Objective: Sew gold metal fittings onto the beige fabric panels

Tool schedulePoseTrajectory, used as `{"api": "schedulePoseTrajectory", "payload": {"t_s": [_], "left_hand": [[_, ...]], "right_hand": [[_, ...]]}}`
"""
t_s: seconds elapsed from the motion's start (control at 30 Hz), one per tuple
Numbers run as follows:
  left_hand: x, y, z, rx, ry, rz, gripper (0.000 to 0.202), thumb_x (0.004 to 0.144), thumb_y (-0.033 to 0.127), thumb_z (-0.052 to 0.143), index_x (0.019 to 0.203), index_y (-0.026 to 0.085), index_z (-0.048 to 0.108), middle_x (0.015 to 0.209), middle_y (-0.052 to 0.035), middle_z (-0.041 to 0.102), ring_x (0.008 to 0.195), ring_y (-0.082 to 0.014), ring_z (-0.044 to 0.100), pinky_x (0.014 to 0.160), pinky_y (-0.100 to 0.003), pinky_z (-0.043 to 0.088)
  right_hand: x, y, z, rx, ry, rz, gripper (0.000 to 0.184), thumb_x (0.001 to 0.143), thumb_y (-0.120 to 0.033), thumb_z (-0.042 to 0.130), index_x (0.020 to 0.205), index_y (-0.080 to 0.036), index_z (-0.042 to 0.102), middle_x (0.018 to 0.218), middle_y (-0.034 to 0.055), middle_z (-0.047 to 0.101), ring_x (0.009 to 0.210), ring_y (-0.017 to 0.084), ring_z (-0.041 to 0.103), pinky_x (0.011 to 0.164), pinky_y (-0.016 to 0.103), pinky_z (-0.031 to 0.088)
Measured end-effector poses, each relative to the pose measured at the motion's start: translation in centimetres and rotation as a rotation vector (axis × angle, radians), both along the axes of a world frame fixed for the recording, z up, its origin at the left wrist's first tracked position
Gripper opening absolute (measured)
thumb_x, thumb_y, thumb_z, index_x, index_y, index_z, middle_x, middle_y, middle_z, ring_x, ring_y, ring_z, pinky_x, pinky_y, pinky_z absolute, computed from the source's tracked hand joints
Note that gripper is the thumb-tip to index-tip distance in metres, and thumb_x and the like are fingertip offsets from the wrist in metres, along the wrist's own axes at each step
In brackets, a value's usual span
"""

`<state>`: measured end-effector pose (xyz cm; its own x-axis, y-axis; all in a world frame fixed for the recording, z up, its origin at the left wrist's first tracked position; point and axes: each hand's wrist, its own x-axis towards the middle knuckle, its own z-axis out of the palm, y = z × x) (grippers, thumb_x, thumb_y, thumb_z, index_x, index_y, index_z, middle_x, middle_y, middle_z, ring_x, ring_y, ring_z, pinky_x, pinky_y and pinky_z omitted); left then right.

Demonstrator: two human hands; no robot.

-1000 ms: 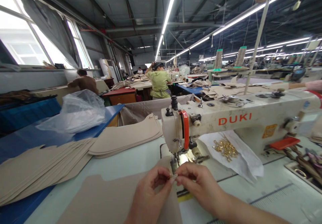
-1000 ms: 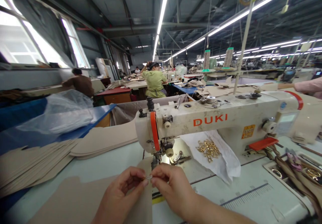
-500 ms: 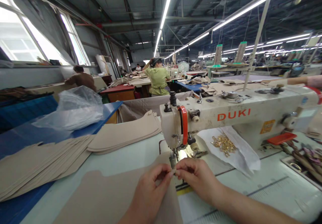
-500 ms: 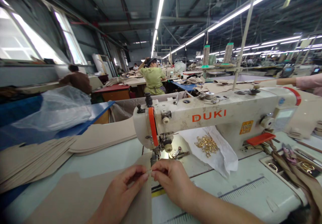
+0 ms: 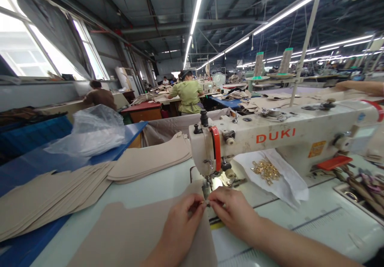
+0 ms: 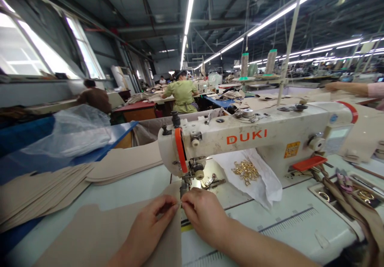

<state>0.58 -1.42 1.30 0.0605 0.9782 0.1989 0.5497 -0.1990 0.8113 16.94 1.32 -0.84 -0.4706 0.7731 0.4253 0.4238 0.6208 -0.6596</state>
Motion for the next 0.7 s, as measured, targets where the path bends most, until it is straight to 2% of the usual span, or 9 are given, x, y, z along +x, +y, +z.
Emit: {"api": "schedulePoseTrajectory", "payload": {"t_s": [0.1,0.2,0.27,0.37,0.5,0.7], "left_hand": [[-0.3,0.3,0.8,-0.043,0.105,-0.013,0.010,0.074,0.020,0.057,0.075,0.021,0.067,0.077,-0.0033,0.070,0.077,-0.0230,0.064,0.072,-0.029,0.046],[-1.7,0.7,1.1,-0.025,0.211,0.000,0.027,0.072,0.021,0.060,0.098,0.019,0.066,0.101,-0.0073,0.069,0.094,-0.0261,0.063,0.085,-0.035,0.046],[-2.9,0.9,0.6,0.055,0.322,-0.043,0.038,0.076,0.024,0.058,0.113,0.018,0.059,0.116,-0.0101,0.063,0.107,-0.0273,0.058,0.095,-0.040,0.043],[-4.3,0.7,-1.0,0.192,0.533,-0.139,0.041,0.086,0.027,0.046,0.125,0.018,0.050,0.130,-0.0109,0.054,0.120,-0.0252,0.049,0.103,-0.045,0.037],[-4.5,-0.6,-2.8,0.267,0.701,-0.138,0.043,0.091,0.031,0.038,0.132,0.016,0.042,0.135,-0.0116,0.050,0.123,-0.0236,0.047,0.102,-0.044,0.040],[-4.2,-2.2,-3.4,0.363,0.697,-0.124,0.042,0.089,0.029,0.042,0.129,0.015,0.044,0.126,-0.0133,0.057,0.114,-0.0261,0.055,0.094,-0.044,0.048]], "right_hand": [[0.0,0.2,0.1,-0.029,-0.011,-0.015,0.017,0.080,-0.009,0.048,0.074,-0.017,0.061,0.071,0.0017,0.060,0.067,0.014,0.053,0.062,0.022,0.036],[0.0,0.3,0.3,-0.087,-0.001,-0.041,0.017,0.076,-0.008,0.049,0.069,-0.017,0.060,0.065,-0.0002,0.058,0.062,0.012,0.051,0.058,0.021,0.034],[0.0,0.3,0.5,-0.131,-0.005,-0.046,0.015,0.076,-0.009,0.050,0.069,-0.016,0.061,0.065,-0.0004,0.058,0.062,0.012,0.051,0.058,0.021,0.034],[0.0,0.2,0.8,-0.208,-0.016,-0.049,0.015,0.077,-0.010,0.051,0.072,-0.016,0.064,0.069,0.0002,0.061,0.066,0.012,0.053,0.061,0.021,0.035],[-0.3,0.4,1.0,-0.379,-0.056,-0.056,0.015,0.076,-0.013,0.053,0.076,-0.015,0.068,0.068,-0.0003,0.064,0.064,0.012,0.054,0.058,0.020,0.036],[-1.6,1.7,1.3,-0.555,-0.137,-0.091,0.011,0.067,-0.014,0.059,0.070,-0.016,0.070,0.060,-0.0023,0.063,0.057,0.013,0.056,0.053,0.019,0.040]]}}
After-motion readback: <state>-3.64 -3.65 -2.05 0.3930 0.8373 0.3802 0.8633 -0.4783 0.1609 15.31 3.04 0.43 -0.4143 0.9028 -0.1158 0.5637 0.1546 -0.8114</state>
